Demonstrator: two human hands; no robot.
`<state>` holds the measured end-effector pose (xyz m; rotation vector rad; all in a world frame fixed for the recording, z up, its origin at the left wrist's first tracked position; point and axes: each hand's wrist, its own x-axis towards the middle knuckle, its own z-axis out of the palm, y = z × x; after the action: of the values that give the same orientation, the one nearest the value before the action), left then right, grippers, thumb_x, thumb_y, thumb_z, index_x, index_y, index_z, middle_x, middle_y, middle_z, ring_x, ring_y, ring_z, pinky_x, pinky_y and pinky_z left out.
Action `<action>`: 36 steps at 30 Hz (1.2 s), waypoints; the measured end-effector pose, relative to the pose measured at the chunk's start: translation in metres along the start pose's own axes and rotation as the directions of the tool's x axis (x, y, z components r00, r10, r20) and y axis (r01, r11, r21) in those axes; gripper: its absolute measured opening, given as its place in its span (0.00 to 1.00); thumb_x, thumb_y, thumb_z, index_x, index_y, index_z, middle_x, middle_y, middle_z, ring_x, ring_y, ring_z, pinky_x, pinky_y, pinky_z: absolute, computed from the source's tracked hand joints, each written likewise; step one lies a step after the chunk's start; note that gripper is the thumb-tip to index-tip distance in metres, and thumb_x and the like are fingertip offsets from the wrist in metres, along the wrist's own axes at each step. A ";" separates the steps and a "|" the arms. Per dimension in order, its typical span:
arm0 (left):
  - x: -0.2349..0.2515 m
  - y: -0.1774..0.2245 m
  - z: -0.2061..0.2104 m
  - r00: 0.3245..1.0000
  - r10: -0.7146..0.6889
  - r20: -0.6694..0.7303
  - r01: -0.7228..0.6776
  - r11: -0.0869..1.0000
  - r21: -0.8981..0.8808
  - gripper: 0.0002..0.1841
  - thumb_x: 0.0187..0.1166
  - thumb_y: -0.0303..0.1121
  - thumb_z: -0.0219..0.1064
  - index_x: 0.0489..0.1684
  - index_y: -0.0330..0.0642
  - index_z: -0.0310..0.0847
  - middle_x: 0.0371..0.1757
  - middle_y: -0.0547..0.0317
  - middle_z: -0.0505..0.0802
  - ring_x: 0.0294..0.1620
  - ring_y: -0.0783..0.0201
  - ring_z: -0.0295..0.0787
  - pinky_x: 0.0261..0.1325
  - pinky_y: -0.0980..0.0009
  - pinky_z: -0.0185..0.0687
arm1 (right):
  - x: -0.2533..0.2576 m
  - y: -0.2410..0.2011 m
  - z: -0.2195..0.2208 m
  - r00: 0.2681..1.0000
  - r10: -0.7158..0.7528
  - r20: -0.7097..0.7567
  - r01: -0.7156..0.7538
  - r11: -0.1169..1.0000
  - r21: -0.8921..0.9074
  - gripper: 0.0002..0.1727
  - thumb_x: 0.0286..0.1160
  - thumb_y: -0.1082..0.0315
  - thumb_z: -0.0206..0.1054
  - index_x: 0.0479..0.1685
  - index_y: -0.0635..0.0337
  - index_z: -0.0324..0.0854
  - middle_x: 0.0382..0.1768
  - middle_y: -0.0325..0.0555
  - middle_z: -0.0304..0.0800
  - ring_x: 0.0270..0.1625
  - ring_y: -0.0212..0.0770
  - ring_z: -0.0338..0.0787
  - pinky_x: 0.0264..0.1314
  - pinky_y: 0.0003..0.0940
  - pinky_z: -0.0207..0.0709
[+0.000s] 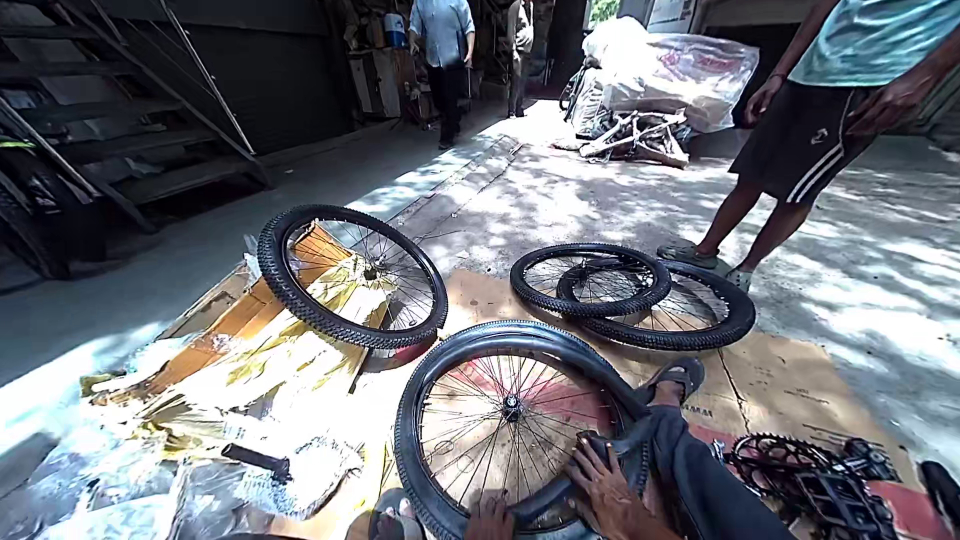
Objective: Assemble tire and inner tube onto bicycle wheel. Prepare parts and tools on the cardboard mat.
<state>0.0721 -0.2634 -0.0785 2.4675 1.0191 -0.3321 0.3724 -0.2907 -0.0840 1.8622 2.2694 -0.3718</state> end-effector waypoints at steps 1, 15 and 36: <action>0.003 -0.006 0.000 0.999 -0.025 0.038 0.025 1.000 -0.015 0.32 0.68 0.25 0.73 0.78 0.34 0.75 0.84 0.33 0.74 0.87 0.33 0.65 0.79 0.27 0.62 | -0.008 -0.006 0.005 0.997 -0.070 -0.014 0.070 0.998 0.008 0.49 0.75 0.22 0.48 0.90 0.43 0.66 0.93 0.52 0.58 0.98 0.59 0.42 0.91 0.78 0.24; 0.023 -0.029 -0.028 0.935 0.048 0.351 -0.035 0.998 -0.043 0.37 0.60 0.33 0.80 0.76 0.46 0.76 0.72 0.39 0.85 0.75 0.35 0.78 0.70 0.34 0.76 | 0.002 -0.047 -0.011 0.852 -0.248 0.461 0.179 0.966 0.188 0.40 0.54 0.53 0.85 0.72 0.55 0.78 0.57 0.62 0.90 0.62 0.63 0.89 0.68 0.67 0.75; 0.028 -0.025 0.010 0.977 0.099 0.191 -0.066 0.983 -0.173 0.50 0.55 0.43 0.85 0.86 0.51 0.62 0.79 0.43 0.80 0.80 0.37 0.75 0.77 0.22 0.57 | -0.006 -0.099 0.022 0.956 -0.088 0.280 0.030 0.978 0.205 0.57 0.53 0.59 0.86 0.92 0.47 0.60 0.84 0.67 0.68 0.85 0.71 0.68 0.83 0.81 0.48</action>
<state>0.0731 -0.2351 -0.1056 2.2678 0.8236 -0.4395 0.2760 -0.3214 -0.0959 1.6940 2.1583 -0.8490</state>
